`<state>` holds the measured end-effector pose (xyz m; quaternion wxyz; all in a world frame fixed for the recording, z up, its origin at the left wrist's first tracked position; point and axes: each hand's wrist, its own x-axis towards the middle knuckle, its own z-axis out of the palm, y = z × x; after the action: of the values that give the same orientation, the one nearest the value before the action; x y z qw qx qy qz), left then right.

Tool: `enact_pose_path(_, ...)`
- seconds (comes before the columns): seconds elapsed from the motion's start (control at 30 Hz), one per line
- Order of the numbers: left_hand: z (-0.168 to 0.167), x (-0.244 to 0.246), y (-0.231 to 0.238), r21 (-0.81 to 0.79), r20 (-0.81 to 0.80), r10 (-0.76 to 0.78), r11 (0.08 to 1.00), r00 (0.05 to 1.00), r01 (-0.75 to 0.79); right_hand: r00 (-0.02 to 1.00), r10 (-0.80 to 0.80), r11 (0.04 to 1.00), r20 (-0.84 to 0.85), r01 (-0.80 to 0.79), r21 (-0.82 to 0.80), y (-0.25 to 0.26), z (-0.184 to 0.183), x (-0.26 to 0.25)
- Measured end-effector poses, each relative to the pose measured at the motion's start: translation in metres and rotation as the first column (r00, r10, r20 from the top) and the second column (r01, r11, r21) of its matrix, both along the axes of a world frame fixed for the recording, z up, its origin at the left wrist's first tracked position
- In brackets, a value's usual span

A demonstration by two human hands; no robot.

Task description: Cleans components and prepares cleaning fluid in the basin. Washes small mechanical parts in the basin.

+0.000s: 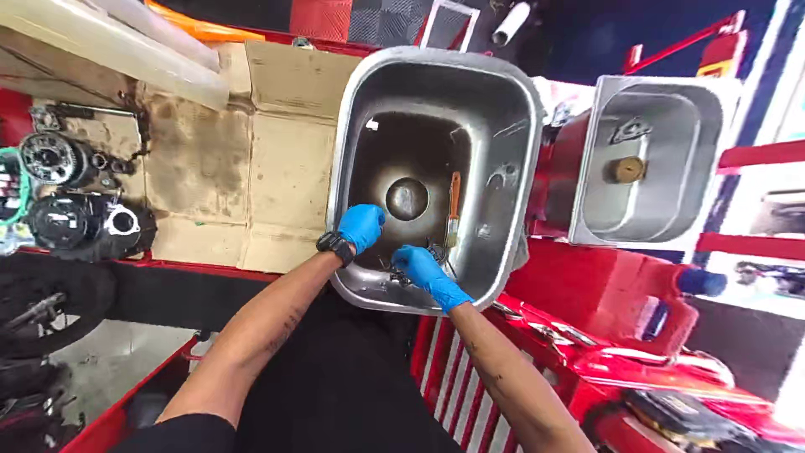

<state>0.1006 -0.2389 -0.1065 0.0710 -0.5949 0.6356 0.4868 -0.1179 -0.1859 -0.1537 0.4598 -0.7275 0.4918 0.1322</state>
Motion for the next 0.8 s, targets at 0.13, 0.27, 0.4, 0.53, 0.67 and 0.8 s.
enact_pose_path(0.13,0.008,0.012,-0.002,0.005,-0.045,0.022,1.0,0.999,-0.021,0.992,0.122,0.992,-0.032,-0.123,-0.027,0.006,-0.015,0.011)
enact_pose_path(0.27,0.027,0.021,-0.004,-0.018,-0.147,0.085,0.996,0.985,-0.089,0.959,0.271,0.952,-0.089,-0.28,-0.124,0.016,-0.026,0.015)
enact_pose_path(0.4,0.035,0.026,0.003,-0.084,-0.24,0.098,0.989,0.966,-0.122,0.934,0.34,0.922,-0.107,-0.353,-0.157,0.021,-0.024,0.015)
enact_pose_path(0.53,0.038,0.043,0.014,-0.168,-0.303,0.143,0.965,0.942,-0.2,0.935,0.346,0.922,-0.079,-0.354,-0.159,0.019,-0.026,0.022)
enact_pose_path(0.67,0.044,0.054,0.012,-0.131,-0.385,0.2,0.954,0.901,-0.268,0.942,0.319,0.948,-0.106,-0.319,0.014,0.007,-0.011,0.015)
enact_pose_path(0.8,0.064,0.086,0.012,-0.092,-0.491,0.297,0.917,0.819,-0.388,0.996,-0.054,0.996,0.076,0.049,0.068,-0.024,0.053,0.016)
